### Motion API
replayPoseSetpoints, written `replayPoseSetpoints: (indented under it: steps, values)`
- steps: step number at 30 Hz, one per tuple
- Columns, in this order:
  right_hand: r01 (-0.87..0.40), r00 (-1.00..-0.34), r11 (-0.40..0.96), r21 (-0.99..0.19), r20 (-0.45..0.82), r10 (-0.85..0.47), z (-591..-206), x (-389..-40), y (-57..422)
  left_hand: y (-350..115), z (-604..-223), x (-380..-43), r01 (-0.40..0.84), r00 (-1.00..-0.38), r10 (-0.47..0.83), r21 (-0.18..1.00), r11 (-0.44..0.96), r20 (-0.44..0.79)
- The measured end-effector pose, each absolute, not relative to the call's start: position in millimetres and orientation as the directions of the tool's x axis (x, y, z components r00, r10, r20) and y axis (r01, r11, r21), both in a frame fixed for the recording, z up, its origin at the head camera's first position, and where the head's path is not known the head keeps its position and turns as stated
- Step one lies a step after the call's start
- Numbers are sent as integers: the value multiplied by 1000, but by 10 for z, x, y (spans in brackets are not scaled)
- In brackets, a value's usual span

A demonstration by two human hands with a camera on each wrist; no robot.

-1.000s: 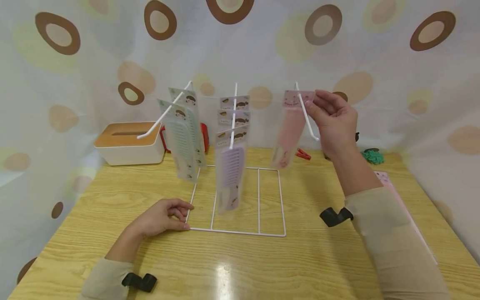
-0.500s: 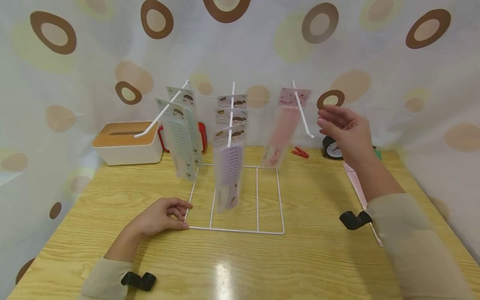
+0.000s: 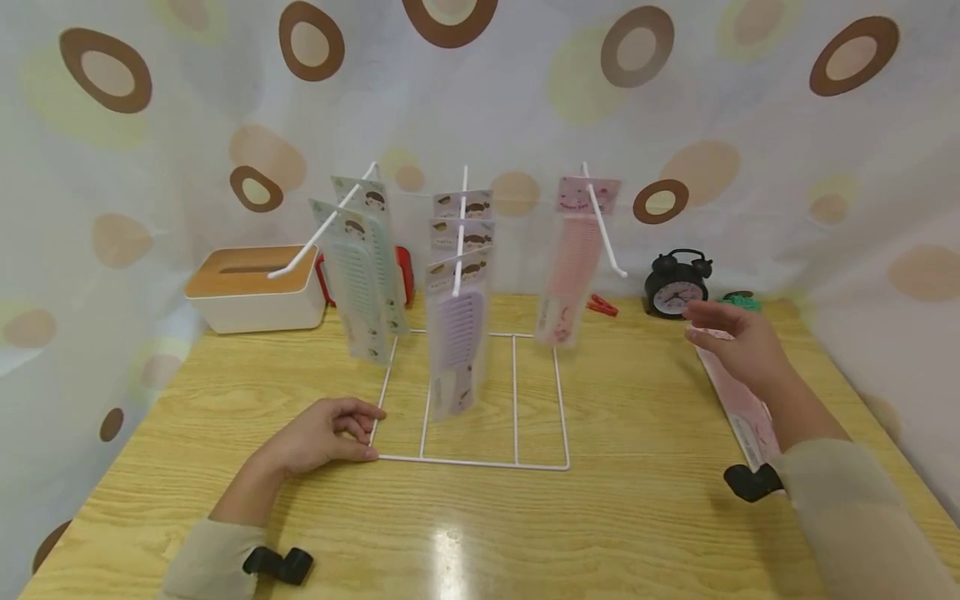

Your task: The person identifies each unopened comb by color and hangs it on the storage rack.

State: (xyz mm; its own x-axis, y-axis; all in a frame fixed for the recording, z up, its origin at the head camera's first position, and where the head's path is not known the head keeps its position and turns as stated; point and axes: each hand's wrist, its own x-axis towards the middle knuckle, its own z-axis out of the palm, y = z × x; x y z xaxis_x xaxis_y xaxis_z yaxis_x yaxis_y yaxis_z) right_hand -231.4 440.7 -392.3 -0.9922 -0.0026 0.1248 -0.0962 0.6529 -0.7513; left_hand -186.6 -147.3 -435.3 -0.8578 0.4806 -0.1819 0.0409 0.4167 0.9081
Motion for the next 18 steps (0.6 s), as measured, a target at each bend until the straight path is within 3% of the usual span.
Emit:
replayPoseSetpoints:
  steps: [4,11,18]
  values:
    - [-69,-994,752,-655,111,5,-4107,-2276,4594,-1475,-4363,-1871,34,-857,480,910,414,-186]
    - [-56,-998,748,-662,65,-17,-4241,-2189,4661,-1477,-4363,-1870,34,-857,482,911,410,-185]
    - [2,-1000,818,-576,5,6,-4200,-2293,4713,-1488,-4363,-1871,34,-855,486,914,405,-183]
